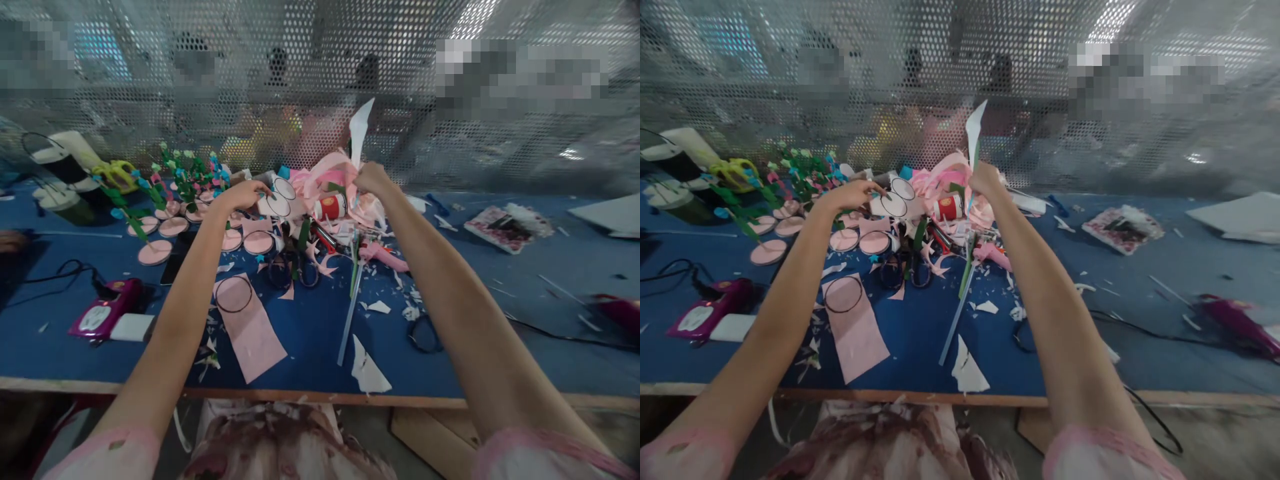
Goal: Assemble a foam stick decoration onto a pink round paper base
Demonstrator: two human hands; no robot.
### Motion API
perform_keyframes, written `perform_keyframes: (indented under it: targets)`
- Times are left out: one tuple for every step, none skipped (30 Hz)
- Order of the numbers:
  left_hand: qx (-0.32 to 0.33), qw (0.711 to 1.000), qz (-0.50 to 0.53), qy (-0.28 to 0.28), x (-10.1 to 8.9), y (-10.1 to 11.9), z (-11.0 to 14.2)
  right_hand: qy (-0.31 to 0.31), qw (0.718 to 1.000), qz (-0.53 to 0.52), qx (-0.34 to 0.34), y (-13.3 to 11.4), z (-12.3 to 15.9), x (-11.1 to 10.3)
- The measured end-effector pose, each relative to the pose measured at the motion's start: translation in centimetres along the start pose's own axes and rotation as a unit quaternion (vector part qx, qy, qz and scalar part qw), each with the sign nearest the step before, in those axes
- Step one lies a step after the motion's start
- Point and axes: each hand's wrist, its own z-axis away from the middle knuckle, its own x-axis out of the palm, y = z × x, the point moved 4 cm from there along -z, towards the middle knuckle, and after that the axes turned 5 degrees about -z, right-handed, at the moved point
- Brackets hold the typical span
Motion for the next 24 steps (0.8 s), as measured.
perform_keyframes:
  targets:
    - [-0.007,1.000,0.007,-0.003,0.1,-0.1,-0.1,-0.007,1.000,0.006,0.024,-0.3,-0.3,-0.6]
    - [-0.012,1.000,0.015,-0.003,0.1,-0.2,-0.1,-0.013,0.999,0.010,0.046,-0.7,-0.6,-1.4]
    - [-0.015,1.000,0.022,-0.001,0.1,-0.2,-0.1,-0.014,0.998,0.015,0.057,-1.3,-0.8,-2.2]
    - [-0.016,0.999,0.028,0.001,0.1,-0.2,-0.2,-0.015,0.998,0.018,0.058,-2.0,-0.9,-3.0]
    - [-0.013,0.999,0.029,0.007,0.1,-0.2,-0.2,-0.015,0.998,0.016,0.054,-2.8,-1.0,-3.8]
    - [-0.009,1.000,0.026,0.014,0.1,-0.2,-0.2,-0.013,0.999,0.011,0.044,-3.6,-1.0,-4.6]
    - [-0.005,1.000,0.021,0.021,0.0,-0.2,-0.2,-0.010,0.999,0.009,0.036,-4.4,-0.9,-5.3]
    - [0.000,1.000,0.017,0.025,-0.1,-0.1,-0.2,-0.002,1.000,0.007,0.028,-5.1,-0.9,-6.0]
    - [0.001,0.999,0.016,0.029,-0.1,-0.1,-0.2,0.014,1.000,0.006,0.018,-5.8,-0.9,-6.7]
    - [0.002,0.999,0.020,0.032,-0.2,0.0,-0.1,0.034,0.999,0.006,0.011,-6.4,-0.9,-7.4]
    - [0.002,0.999,0.027,0.033,-0.2,0.1,-0.1,0.058,0.998,0.007,0.006,-6.9,-1.0,-8.0]
    - [0.000,0.999,0.034,0.034,-0.2,0.1,0.0,0.083,0.996,0.009,0.004,-7.3,-1.1,-8.6]
    - [-0.002,0.999,0.040,0.037,-0.2,0.1,0.0,0.106,0.994,0.012,0.004,-7.7,-1.2,-9.2]
    - [-0.004,0.998,0.044,0.043,-0.3,0.1,0.0,0.127,0.992,0.017,0.005,-8.1,-1.4,-9.7]
    - [-0.005,0.998,0.046,0.049,-0.3,0.1,0.0,0.141,0.990,0.022,0.003,-8.4,-1.5,-10.2]
    - [-0.006,0.997,0.048,0.056,-0.3,0.0,-0.1,0.149,0.989,0.026,-0.004,-8.8,-1.5,-10.6]
    - [-0.008,0.997,0.052,0.064,-0.3,-0.2,-0.2,0.149,0.988,0.029,-0.016,-9.1,-1.6,-11.0]
    - [-0.009,0.996,0.058,0.071,-0.4,-0.4,-0.3,0.144,0.989,0.031,-0.030,-9.4,-1.7,-11.2]
    - [-0.010,0.995,0.062,0.075,-0.4,-0.6,-0.4,0.133,0.990,0.032,-0.046,-9.6,-1.7,-11.3]
    - [-0.012,0.995,0.064,0.080,-0.4,-0.8,-0.5,0.115,0.991,0.032,-0.059,-9.8,-1.8,-11.2]
    - [-0.013,0.994,0.062,0.087,-0.4,-1.0,-0.5,0.092,0.993,0.033,-0.069,-9.8,-2.0,-10.9]
    - [-0.012,0.994,0.058,0.095,-0.5,-1.1,-0.6,0.064,0.995,0.033,-0.075,-9.7,-2.1,-10.4]
    - [-0.008,0.993,0.051,0.103,-0.6,-1.1,-0.6,0.032,0.996,0.031,-0.079,-9.6,-2.4,-9.7]
    - [-0.002,0.994,0.041,0.105,-0.6,-1.1,-0.6,-0.002,0.996,0.028,-0.079,-9.5,-2.6,-8.9]
